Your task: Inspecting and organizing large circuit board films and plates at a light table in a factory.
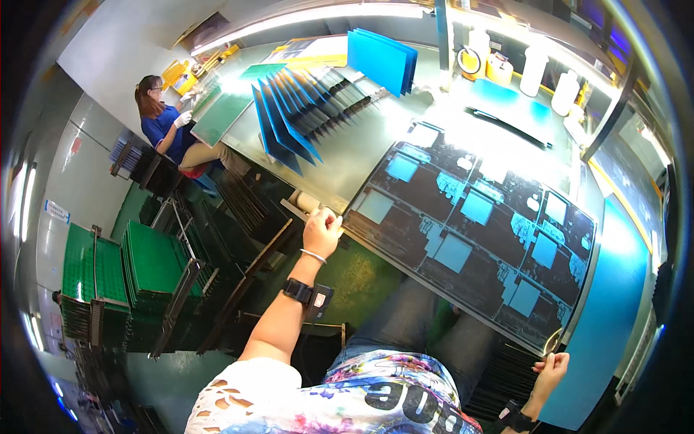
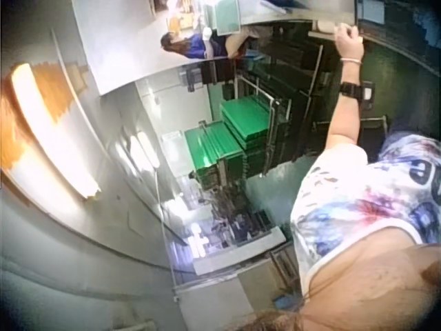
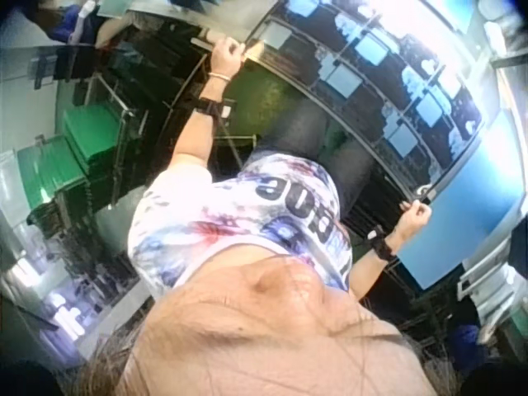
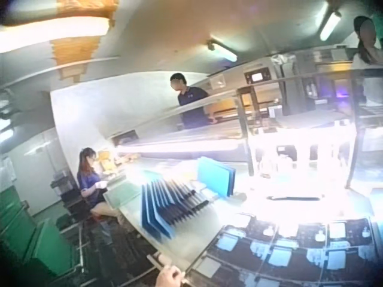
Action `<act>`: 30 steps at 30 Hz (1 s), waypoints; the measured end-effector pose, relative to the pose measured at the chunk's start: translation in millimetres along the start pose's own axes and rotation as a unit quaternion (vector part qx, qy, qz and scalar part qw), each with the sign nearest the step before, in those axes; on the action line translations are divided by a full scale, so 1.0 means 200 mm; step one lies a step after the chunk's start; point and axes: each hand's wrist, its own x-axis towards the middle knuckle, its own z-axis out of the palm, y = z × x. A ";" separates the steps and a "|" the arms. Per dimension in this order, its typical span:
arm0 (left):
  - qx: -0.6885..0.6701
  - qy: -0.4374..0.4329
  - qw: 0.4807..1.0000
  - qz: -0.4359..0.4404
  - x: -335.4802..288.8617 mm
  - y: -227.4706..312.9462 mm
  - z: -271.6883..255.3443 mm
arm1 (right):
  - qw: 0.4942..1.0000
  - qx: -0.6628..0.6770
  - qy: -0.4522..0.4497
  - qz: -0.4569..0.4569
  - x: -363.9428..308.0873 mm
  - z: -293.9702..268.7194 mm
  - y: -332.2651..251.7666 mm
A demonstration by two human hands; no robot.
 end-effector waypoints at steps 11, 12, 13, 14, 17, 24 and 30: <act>-0.047 0.022 0.996 -0.076 0.00 -0.02 0.08 | 1.000 -0.020 0.015 0.002 0.01 0.01 -0.02; -0.047 0.022 0.996 -0.076 0.00 -0.02 0.07 | 1.000 -0.015 0.015 0.004 0.01 0.01 -0.02; -0.036 0.025 0.996 -0.080 0.00 0.01 0.06 | 1.000 -0.015 0.017 0.003 0.02 0.01 -0.02; -0.025 0.028 0.996 -0.084 0.00 0.03 0.05 | 1.000 -0.015 0.015 0.001 0.02 0.00 -0.01; -0.026 0.038 0.998 -0.039 0.02 0.03 0.04 | 1.000 -0.012 0.012 -0.001 0.00 0.00 -0.01; -0.024 0.022 0.997 -0.067 -0.01 -0.06 0.07 | 1.000 -0.010 0.009 0.003 -0.01 0.00 0.02; -0.110 -0.004 0.971 -0.210 -0.01 -0.05 0.11 | 1.000 -0.016 0.012 0.000 0.01 0.02 -0.01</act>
